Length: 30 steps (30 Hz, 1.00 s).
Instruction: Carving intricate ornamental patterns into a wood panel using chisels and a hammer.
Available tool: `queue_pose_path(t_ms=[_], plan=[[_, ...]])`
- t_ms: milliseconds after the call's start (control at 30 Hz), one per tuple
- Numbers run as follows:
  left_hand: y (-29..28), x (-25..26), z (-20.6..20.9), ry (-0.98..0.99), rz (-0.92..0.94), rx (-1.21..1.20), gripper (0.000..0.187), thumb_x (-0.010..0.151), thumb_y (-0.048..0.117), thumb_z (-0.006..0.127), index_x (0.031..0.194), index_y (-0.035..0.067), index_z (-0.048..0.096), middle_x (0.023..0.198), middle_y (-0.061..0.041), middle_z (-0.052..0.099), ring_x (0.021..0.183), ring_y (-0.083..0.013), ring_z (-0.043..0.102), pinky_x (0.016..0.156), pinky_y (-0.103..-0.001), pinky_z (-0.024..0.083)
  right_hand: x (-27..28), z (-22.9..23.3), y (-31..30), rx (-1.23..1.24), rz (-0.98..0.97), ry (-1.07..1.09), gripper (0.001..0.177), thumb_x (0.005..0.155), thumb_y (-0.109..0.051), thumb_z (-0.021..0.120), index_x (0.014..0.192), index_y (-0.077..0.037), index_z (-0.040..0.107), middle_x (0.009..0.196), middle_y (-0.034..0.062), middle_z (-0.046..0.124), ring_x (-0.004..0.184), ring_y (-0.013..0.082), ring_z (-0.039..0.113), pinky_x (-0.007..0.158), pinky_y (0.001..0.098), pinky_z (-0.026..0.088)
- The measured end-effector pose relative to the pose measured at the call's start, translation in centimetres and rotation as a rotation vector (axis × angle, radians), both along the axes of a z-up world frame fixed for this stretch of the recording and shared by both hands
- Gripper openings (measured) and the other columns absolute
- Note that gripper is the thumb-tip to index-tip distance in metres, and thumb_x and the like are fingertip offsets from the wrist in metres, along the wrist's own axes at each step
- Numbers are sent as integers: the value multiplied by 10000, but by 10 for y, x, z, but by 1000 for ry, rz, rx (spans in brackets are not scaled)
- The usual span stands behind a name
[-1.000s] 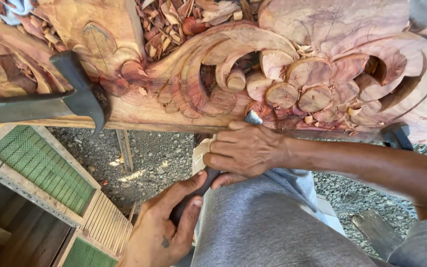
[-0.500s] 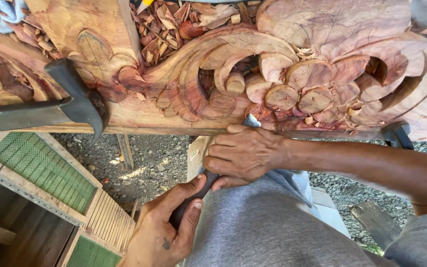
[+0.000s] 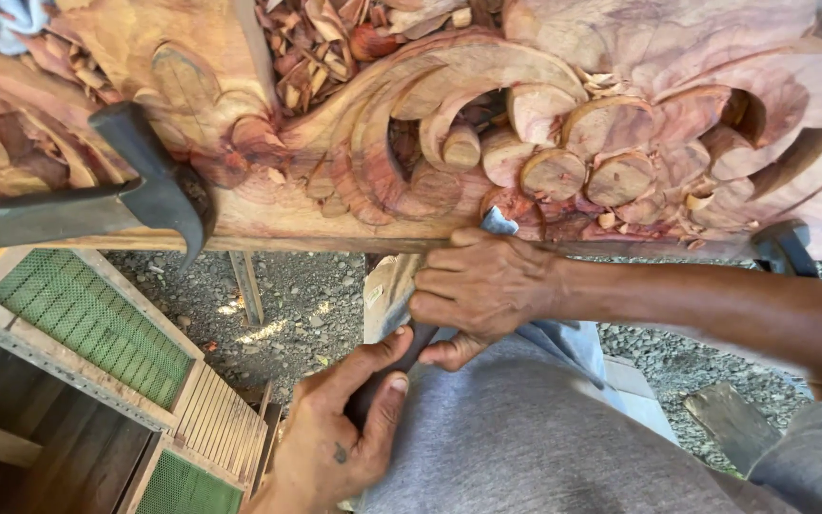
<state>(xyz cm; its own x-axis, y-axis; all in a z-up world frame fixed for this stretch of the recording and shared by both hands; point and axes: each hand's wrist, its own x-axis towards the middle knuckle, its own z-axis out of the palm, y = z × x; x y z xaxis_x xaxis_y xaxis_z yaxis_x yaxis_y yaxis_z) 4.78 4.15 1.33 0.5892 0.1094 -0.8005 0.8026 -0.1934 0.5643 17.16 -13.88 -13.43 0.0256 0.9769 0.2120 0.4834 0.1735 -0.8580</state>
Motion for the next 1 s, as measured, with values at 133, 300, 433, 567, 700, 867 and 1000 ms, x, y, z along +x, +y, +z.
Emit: queue_pose_path(t_ms=[133, 300, 433, 567, 700, 867, 1000], plan=[[8, -1, 12, 14, 7, -14, 352, 877, 50, 690, 1227, 12, 708, 940, -165, 779, 747, -202, 759, 647, -283, 593, -1, 3, -3, 3, -48, -1, 464, 952, -585, 643, 874, -142, 530, 797, 18, 481, 715, 192, 520, 620, 371, 380], [-18, -71, -17, -496, 240, 325, 235, 787, 293, 716, 790, 90, 598, 746, -66, 557, 618, -156, 543, 585, -272, 452, -2, 4, -3, -60, -24, -45, 489, 930, -601, 627, 874, -121, 550, 773, 29, 484, 691, 199, 514, 623, 375, 402], [-11, -56, -21, -632, 488, 168, 265, 871, 344, 628, 717, 153, 527, 722, 34, 465, 576, -124, 435, 618, -319, 477, 0, 0, -3, -103, -43, -92, 503, 896, -612, 624, 827, -120, 547, 733, 31, 485, 629, 198, 498, 578, 383, 400], [3, -27, -1, -363, 249, 130, 263, 863, 256, 623, 968, 16, 615, 875, -95, 578, 677, -169, 453, 647, -365, 421, -1, 3, -5, -5, -54, -20, 476, 966, -593, 607, 886, -130, 533, 817, 23, 494, 731, 190, 524, 643, 365, 410], [13, -17, 2, 58, 51, -205, 455, 949, 120, 662, 1377, -17, 593, 1032, -194, 711, 808, -226, 622, 712, -380, 517, 3, -1, -2, 60, -18, -29, 495, 977, -616, 598, 940, -125, 550, 851, 15, 495, 769, 172, 538, 648, 339, 402], [13, -17, 3, 70, -24, -146, 457, 956, 100, 657, 1405, 26, 624, 1064, -160, 763, 851, -219, 708, 773, -321, 561, 12, 2, 0, 60, -26, 20, 482, 951, -600, 626, 975, -121, 570, 852, 11, 491, 774, 176, 538, 658, 346, 404], [10, -7, 6, 100, -22, -92, 440, 915, 73, 662, 1353, 34, 666, 1048, -139, 779, 848, -215, 766, 798, -299, 594, 8, 4, -3, 74, -76, 32, 489, 953, -596, 647, 998, -114, 580, 866, 11, 498, 787, 175, 544, 663, 348, 398]])
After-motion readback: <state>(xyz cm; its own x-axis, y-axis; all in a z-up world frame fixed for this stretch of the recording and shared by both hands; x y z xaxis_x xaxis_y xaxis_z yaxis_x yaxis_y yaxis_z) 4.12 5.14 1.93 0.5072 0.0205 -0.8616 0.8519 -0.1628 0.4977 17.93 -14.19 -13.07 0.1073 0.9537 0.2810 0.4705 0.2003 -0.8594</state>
